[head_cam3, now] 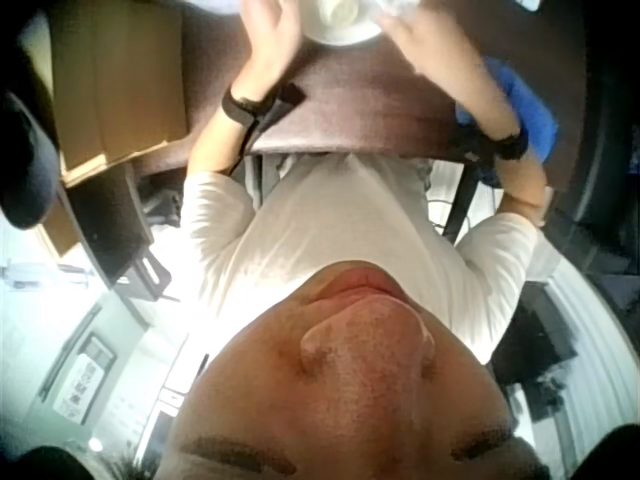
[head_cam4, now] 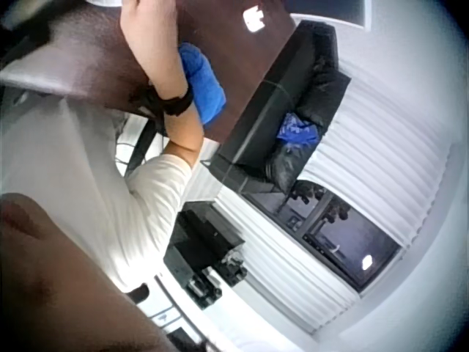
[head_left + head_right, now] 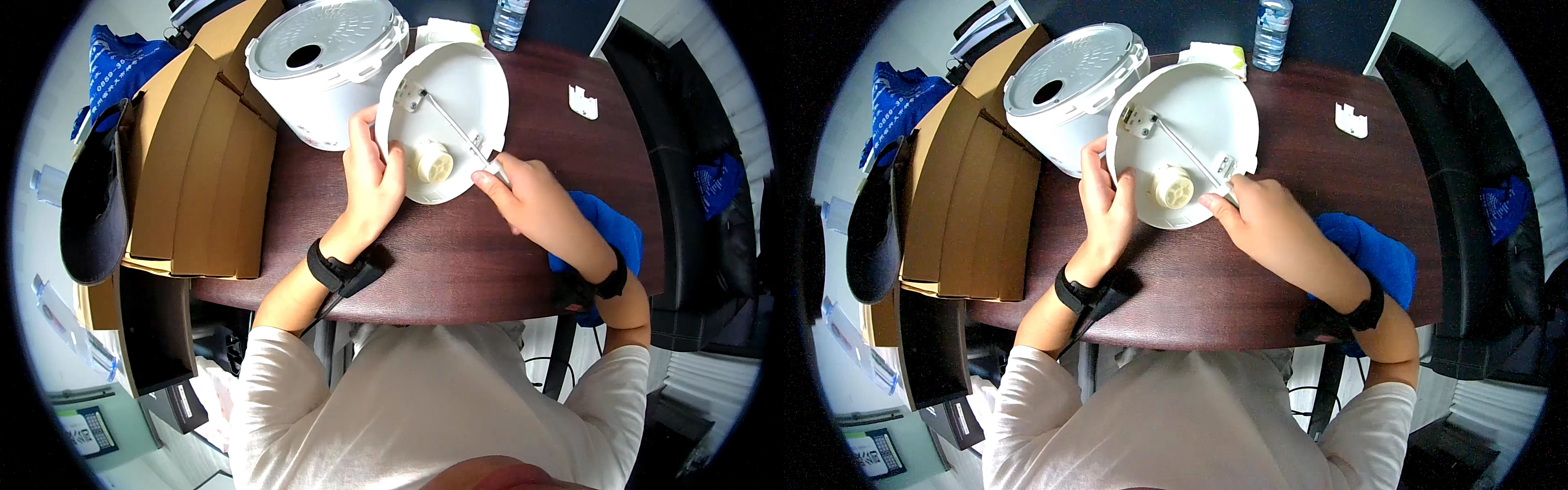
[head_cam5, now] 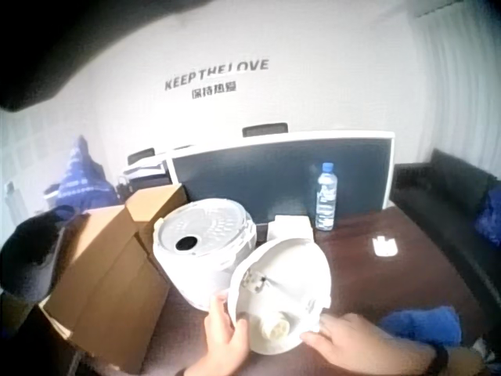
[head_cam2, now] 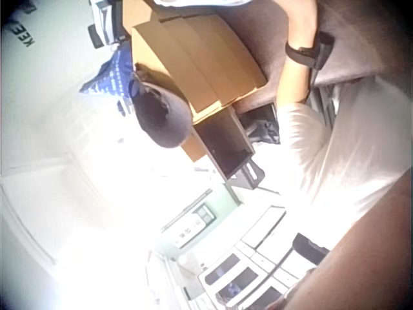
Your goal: The person uses a screwdriver to remove screws from the lid of a white rice cooker. They repeatedly unscrew fasteners and place them on the table, gradually detaching parts of the lid.
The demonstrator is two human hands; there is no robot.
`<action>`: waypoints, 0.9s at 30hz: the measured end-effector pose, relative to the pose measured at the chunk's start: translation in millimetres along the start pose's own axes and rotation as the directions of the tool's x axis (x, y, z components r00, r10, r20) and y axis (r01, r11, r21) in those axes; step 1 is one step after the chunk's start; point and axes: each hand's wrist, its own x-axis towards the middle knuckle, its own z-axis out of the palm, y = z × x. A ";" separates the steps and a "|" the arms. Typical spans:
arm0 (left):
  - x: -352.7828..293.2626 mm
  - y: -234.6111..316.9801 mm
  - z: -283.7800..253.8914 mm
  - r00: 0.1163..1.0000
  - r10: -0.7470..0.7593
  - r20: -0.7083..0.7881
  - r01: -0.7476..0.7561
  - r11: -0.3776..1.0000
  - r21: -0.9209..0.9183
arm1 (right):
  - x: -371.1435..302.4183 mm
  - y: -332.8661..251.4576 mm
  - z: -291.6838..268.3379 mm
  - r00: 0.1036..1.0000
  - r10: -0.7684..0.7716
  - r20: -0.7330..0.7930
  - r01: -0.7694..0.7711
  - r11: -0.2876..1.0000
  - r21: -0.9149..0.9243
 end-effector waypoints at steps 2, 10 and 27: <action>-1.0 -0.3 -2.1 1.000 -0.016 0.007 0.016 1.000 0.009 | 1.2 -5.8 -3.7 0.986 -0.111 -0.122 0.046 0.894 -0.445; 3.1 -2.5 -2.2 0.996 -0.089 0.009 0.090 0.996 -0.030 | 28.8 6.6 -52.4 0.801 -0.569 -0.188 0.063 0.391 -0.918; 0.0 -8.2 4.4 0.992 -0.114 -0.051 0.109 0.990 -0.092 | 9.7 3.8 -2.3 0.972 0.096 0.215 -0.184 0.879 0.439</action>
